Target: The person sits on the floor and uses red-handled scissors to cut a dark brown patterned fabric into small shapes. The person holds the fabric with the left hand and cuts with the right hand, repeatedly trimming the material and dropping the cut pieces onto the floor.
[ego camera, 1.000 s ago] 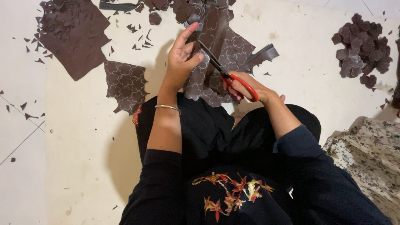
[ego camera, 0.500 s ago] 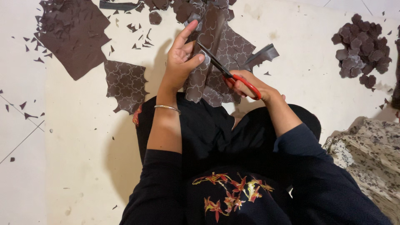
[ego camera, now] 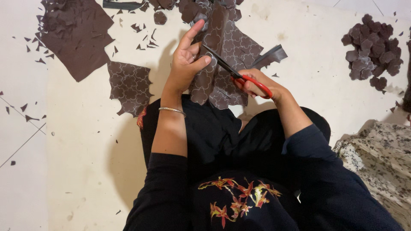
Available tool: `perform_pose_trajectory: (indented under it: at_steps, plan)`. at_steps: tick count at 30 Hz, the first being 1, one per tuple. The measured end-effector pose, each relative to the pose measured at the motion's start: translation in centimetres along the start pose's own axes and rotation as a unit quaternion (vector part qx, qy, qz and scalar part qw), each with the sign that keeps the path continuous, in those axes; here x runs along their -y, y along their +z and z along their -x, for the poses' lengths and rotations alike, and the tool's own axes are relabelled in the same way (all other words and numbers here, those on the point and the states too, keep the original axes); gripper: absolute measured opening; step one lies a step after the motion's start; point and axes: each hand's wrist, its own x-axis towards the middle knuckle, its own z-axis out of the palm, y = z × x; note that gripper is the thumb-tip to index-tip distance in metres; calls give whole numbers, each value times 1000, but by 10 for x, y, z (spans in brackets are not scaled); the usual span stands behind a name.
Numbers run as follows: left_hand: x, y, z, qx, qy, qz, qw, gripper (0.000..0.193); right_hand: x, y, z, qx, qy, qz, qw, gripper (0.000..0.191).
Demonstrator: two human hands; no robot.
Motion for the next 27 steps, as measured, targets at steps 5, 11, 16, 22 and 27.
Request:
perform_pose_trajectory:
  at_steps: [5, 11, 16, 22, 27]
  plan:
    - [0, 0, 1, -6, 1, -27, 1000, 82, -5, -1, -4, -15, 1, 13, 1000, 86]
    - [2, 2, -2, -9, 0, 18, 1000, 82, -7, 2, -3, -20, -14, -18, 1000, 84]
    - [2, 1, 0, -6, 12, 20, 1000, 83, -6, -2, -2, -10, -3, 1, 1000, 82]
    - [-1, -1, 2, 10, -10, 40, 999, 87, -1, -6, -1, -5, 9, 9, 1000, 80]
    - [-4, -2, 3, 32, -43, 71, 996, 90, 4, -13, 2, 1, 31, 26, 999, 72]
